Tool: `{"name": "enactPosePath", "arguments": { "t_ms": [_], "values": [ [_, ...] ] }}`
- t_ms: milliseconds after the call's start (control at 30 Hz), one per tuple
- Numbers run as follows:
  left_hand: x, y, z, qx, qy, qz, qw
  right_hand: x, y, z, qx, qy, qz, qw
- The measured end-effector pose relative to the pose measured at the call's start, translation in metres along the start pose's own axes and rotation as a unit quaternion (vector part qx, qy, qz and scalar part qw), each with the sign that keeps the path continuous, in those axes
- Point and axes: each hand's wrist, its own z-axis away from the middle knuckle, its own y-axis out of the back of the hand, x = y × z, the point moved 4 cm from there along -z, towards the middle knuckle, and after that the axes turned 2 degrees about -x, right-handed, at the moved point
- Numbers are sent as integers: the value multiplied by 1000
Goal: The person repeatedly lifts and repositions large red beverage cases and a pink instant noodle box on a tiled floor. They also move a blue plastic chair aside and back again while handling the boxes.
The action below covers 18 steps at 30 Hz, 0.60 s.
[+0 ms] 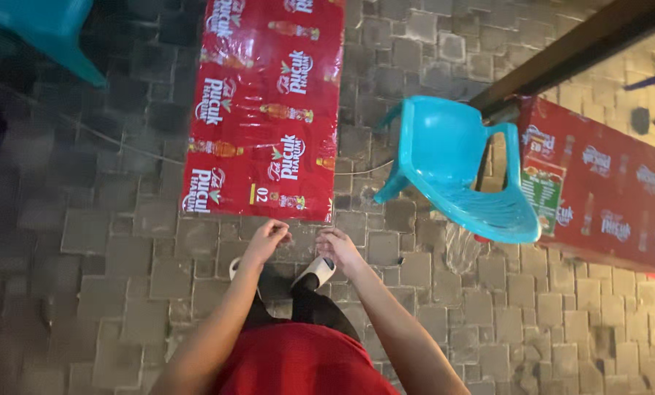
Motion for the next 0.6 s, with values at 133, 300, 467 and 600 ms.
{"name": "enactPosePath", "arguments": {
  "t_ms": [133, 300, 467, 600],
  "values": [
    [-25, 15, -7, 67, 21, 108, 992, 3, 5, -23, -27, -26, 20, 999],
    [-56, 47, -7, 145, 60, 103, 982, 16, -6, -61, -28, -65, 37, 997],
    [-92, 75, -23, 204, 87, 158, 962, 41, -19, -108, -19, -62, 6, 998],
    [-113, 99, -51, 264, 79, 189, 942, 70, -26, -145, 29, -71, -41, 996]
  ]
}}
